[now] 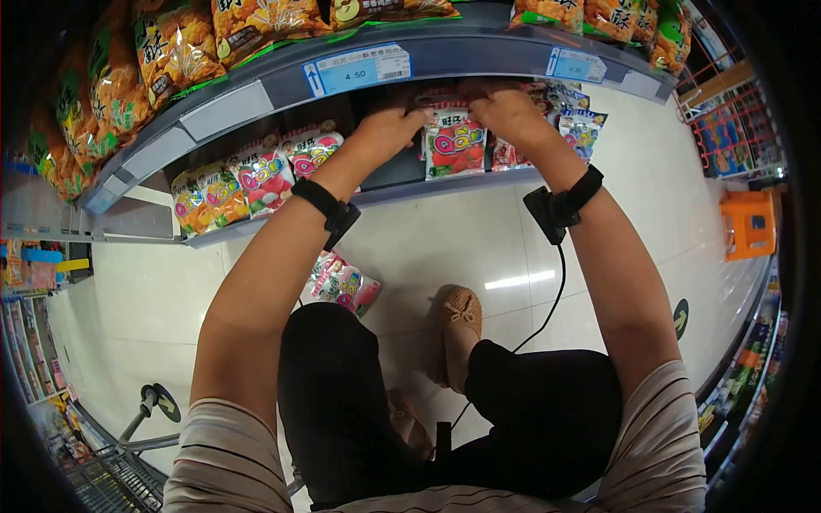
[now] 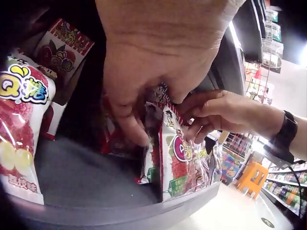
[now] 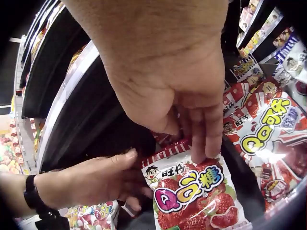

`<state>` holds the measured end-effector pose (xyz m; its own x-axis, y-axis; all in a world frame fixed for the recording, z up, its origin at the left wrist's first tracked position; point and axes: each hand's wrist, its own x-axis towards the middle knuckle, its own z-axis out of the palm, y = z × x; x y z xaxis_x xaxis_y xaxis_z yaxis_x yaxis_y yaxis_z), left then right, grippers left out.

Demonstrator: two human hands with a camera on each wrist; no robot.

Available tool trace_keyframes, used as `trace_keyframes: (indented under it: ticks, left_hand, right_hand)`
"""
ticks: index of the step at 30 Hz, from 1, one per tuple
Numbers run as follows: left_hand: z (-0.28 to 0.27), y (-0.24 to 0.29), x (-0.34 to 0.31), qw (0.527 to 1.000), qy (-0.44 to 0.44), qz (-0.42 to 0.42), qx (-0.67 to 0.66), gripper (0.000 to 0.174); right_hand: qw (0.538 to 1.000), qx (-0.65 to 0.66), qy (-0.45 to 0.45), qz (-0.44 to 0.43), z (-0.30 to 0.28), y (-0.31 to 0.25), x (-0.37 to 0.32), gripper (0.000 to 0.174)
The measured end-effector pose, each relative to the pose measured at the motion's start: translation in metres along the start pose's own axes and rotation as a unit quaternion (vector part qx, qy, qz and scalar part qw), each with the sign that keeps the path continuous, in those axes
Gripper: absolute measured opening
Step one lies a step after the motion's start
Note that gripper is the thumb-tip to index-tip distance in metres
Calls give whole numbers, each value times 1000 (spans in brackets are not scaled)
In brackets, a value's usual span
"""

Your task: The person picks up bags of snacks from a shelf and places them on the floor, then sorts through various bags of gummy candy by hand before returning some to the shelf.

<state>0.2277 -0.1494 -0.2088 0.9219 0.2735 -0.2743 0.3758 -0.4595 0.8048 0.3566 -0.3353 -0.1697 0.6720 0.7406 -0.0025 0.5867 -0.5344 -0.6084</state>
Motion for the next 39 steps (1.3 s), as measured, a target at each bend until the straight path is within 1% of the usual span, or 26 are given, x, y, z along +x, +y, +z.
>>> trace_keyframes:
  ticks: [1, 3, 4, 6, 7, 8, 9, 11, 12, 14, 15, 16, 17, 19, 20, 22, 23, 24, 27, 31, 35, 37, 39]
  left_hand:
    - [1, 2, 0, 1000, 1, -3, 11, 75]
    - [0, 5, -2, 999, 5, -11, 34, 68]
    - [-2, 4, -9, 997, 37, 8, 64, 68]
    - [-16, -11, -16, 994, 87, 32, 54, 65]
    - [-26, -12, -31, 994, 99, 40, -20, 62]
    - [-35, -12, -46, 988, 111, 50, -94, 58]
    - [-49, -22, -54, 987, 121, 7, -103, 53]
    - [-76, -47, -85, 985, 144, 24, -94, 45]
    - [-83, -55, -102, 979, 164, 29, -114, 41]
    - [-89, -75, -137, 966, 203, 43, -153, 34]
    - [-92, -90, -152, 970, 201, 10, -133, 33]
    - [-91, -112, -165, 973, 199, -24, -115, 31]
    - [-87, -133, -176, 974, 196, -58, -97, 30]
    - [-71, -171, -194, 970, 171, -116, -129, 28]
    - [-62, -196, -201, 969, 145, -131, -149, 27]
    - [-44, -203, -212, 961, 150, -156, -174, 28]
    - [-38, -204, -214, 957, 157, -163, -183, 29]
    - [-34, -202, -214, 954, 176, -155, -184, 28]
    - [-29, -193, -215, 946, 235, -125, -187, 25]
    - [-42, -188, -209, 928, 319, -71, -180, 24]
    - [-64, -182, -200, 905, 388, -35, -169, 24]
    - [-73, -184, -195, 905, 394, -28, -157, 26]
    - [-81, -186, -189, 909, 393, -18, -139, 29]
  right_hand:
    - [1000, -18, 19, -14, 2, 1, 2, 36]
    - [998, -26, 53, -2, 8, 2, 6, 36]
    - [997, -28, 69, 3, 13, 0, 9, 35]
    - [993, 100, 54, -41, 22, -5, 13, 34]
    - [983, 165, 46, -59, 22, -18, 10, 34]
    - [982, 187, 21, -25, 23, -30, 3, 30]
    - [981, 195, -12, -16, 30, -32, 3, 30]
    - [975, 209, -79, -4, 46, -35, 6, 29]
    - [968, 236, -82, -18, 55, -39, 3, 28]
    - [961, 234, -131, -61, 72, -37, 3, 27]
    - [957, 232, -154, -82, 78, -38, 4, 27]
    - [963, 185, -180, -77, 79, -44, 0, 26]
    - [960, 170, -194, -105, 90, -43, -2, 25]
    - [952, 136, -222, -162, 114, -34, -4, 25]
    - [952, 104, -236, -167, 117, -40, -6, 31]
    - [953, 117, -229, -161, 134, -42, -11, 35]
    - [953, 124, -225, -158, 143, -42, -11, 37]
    - [954, 134, -243, -109, 146, -48, -10, 43]
    - [922, 245, -298, 41, 149, -62, -6, 45]
    - [897, 321, -292, 79, 152, -72, -1, 45]
    - [894, 333, -284, 96, 157, -76, 2, 44]
    - [883, 359, -283, 107, 159, -75, 3, 44]
    - [882, 358, -284, 113, 159, -74, 4, 44]
